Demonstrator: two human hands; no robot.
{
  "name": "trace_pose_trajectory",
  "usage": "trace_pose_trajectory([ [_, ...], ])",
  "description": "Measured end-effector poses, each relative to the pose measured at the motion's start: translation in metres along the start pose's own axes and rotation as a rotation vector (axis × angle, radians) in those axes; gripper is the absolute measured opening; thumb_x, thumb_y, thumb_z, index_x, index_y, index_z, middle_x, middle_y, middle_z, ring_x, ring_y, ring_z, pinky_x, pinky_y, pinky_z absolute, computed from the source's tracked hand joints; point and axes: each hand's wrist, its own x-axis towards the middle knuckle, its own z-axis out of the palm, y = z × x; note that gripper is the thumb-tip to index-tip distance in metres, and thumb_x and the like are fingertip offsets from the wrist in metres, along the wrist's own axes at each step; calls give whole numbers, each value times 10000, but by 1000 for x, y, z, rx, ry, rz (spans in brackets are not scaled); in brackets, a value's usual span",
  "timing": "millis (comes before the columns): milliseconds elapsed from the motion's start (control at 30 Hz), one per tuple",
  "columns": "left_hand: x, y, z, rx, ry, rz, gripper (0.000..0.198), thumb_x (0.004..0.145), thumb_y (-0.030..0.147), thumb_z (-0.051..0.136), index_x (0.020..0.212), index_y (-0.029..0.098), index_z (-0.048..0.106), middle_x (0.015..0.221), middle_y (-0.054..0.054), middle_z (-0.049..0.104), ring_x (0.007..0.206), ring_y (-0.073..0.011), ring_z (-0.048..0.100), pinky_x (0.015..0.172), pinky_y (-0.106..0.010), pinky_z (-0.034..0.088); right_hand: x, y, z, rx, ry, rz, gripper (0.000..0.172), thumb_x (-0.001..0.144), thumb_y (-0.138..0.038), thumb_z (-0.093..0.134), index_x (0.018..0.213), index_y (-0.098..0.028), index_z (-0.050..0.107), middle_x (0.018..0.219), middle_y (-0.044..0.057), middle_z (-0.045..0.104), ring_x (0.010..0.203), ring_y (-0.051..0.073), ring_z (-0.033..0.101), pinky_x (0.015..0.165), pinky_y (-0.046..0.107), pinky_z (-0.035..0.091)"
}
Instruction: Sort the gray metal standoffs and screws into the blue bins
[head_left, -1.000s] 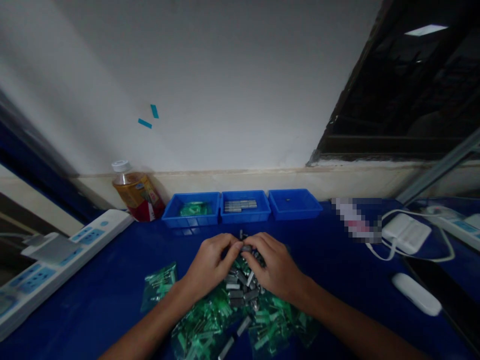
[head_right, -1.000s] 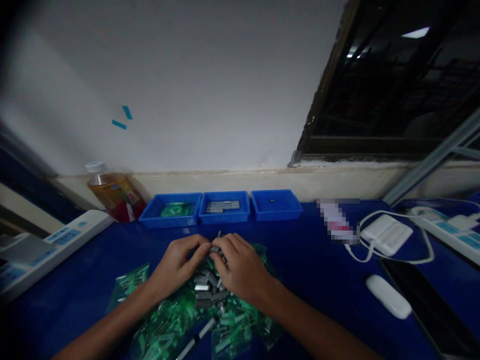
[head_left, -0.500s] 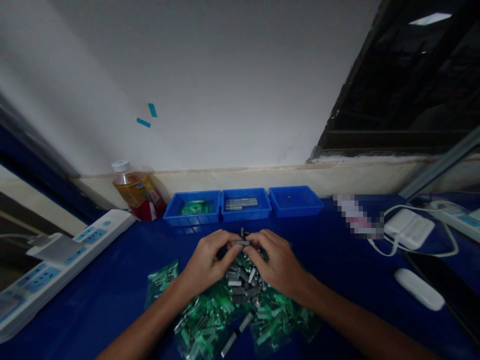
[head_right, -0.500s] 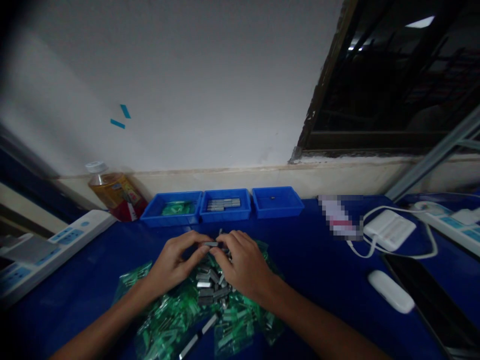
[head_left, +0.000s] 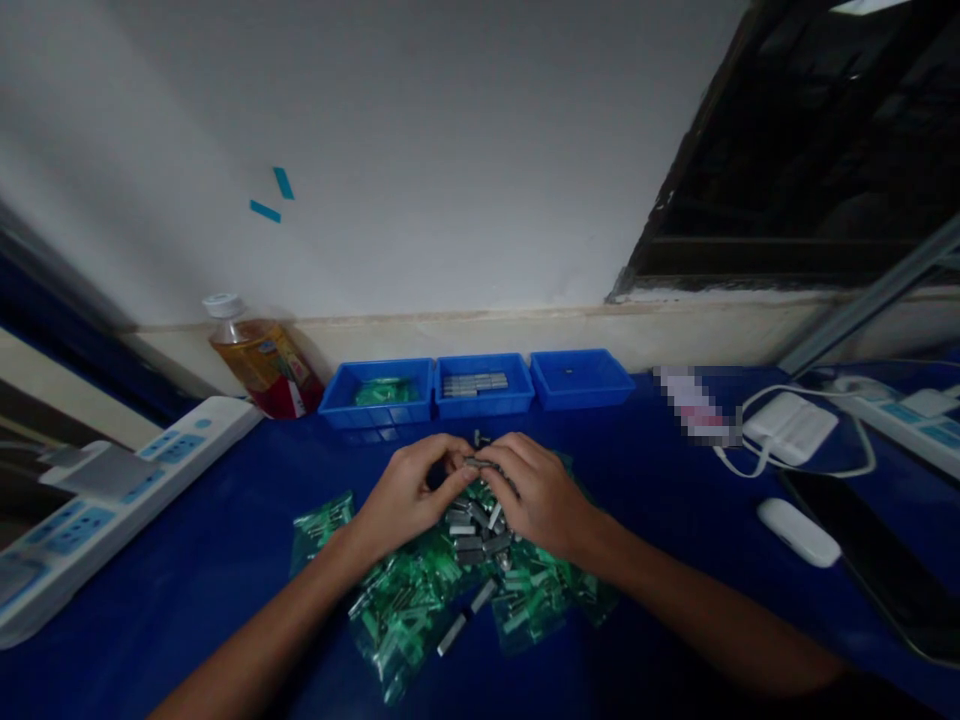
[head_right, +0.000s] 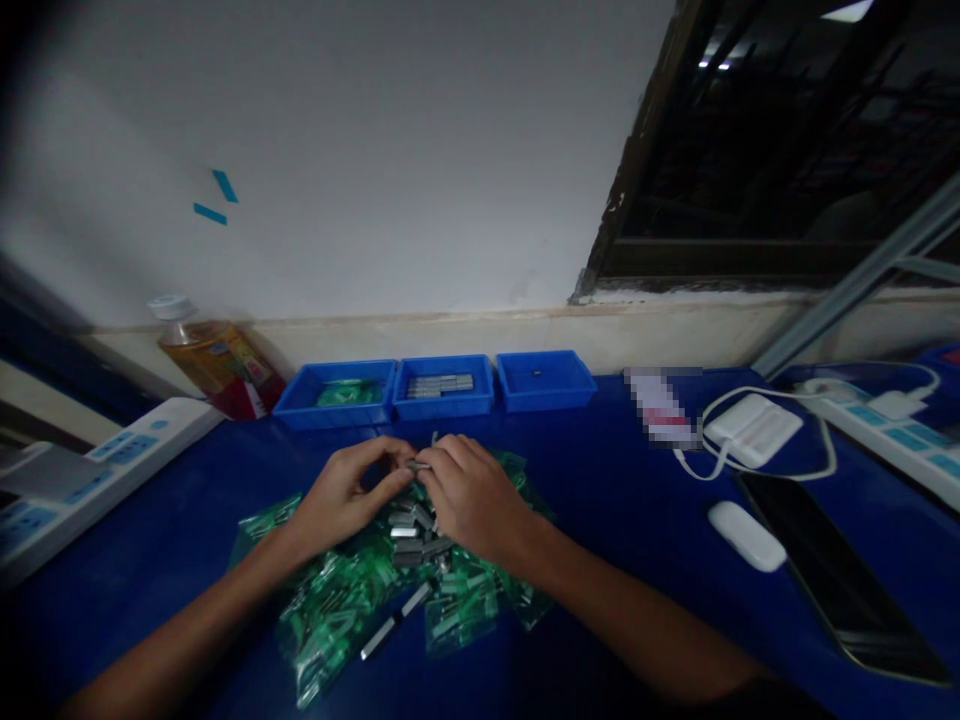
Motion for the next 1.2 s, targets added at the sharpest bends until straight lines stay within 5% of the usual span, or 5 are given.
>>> trace_pose_trajectory([
  [233, 0, -2, 0, 13, 80, 62, 133, 883, 264, 517, 940, 176, 600, 832, -24, 633, 766, -135, 581, 714, -249, 459, -2, 2, 4, 136, 43, 139, 87, 895, -176, 473, 935, -213, 542, 815, 26, 621, 779, 159, 605, 714, 281, 475],
  [533, 10, -2, 11, -54, 64, -31, 202, 900, 319, 484, 879, 161, 608, 816, -16, 648, 757, -142, 595, 700, -245, 442, 4, 3, -1, -60, -10, 63, 89, 888, -182, 491, 935, -166, 565, 881, 91, 596, 853, 210, 559, 759, 344, 461],
  [800, 50, -31, 27, 168, -7, -66, 266, 913, 270, 427, 1077, 148, 597, 980, -78, 645, 925, -207, 597, 847, -324, 449, 44, 72, -16, -183, -7, 186, 64, 869, -162, 521, 831, -159, 573, 814, 46, 571, 767, 163, 539, 717, 268, 409],
  [1067, 44, -40, 24, 245, -137, -46, 266, 902, 267, 452, 1048, 160, 647, 990, -77, 619, 938, -192, 586, 869, -302, 458, 104, 113, -3, -416, -588, 224, 125, 826, -214, 589, 901, -143, 659, 868, 68, 674, 769, 154, 594, 658, 216, 383],
  [1200, 41, -39, 14, 162, -247, -34, 275, 853, 239, 527, 1101, 176, 625, 1040, -69, 580, 878, -170, 580, 829, -289, 473, 120, 116, 6, -428, -731, 193, 145, 769, -138, 584, 869, -156, 688, 825, 60, 703, 736, 157, 623, 599, 205, 377],
])
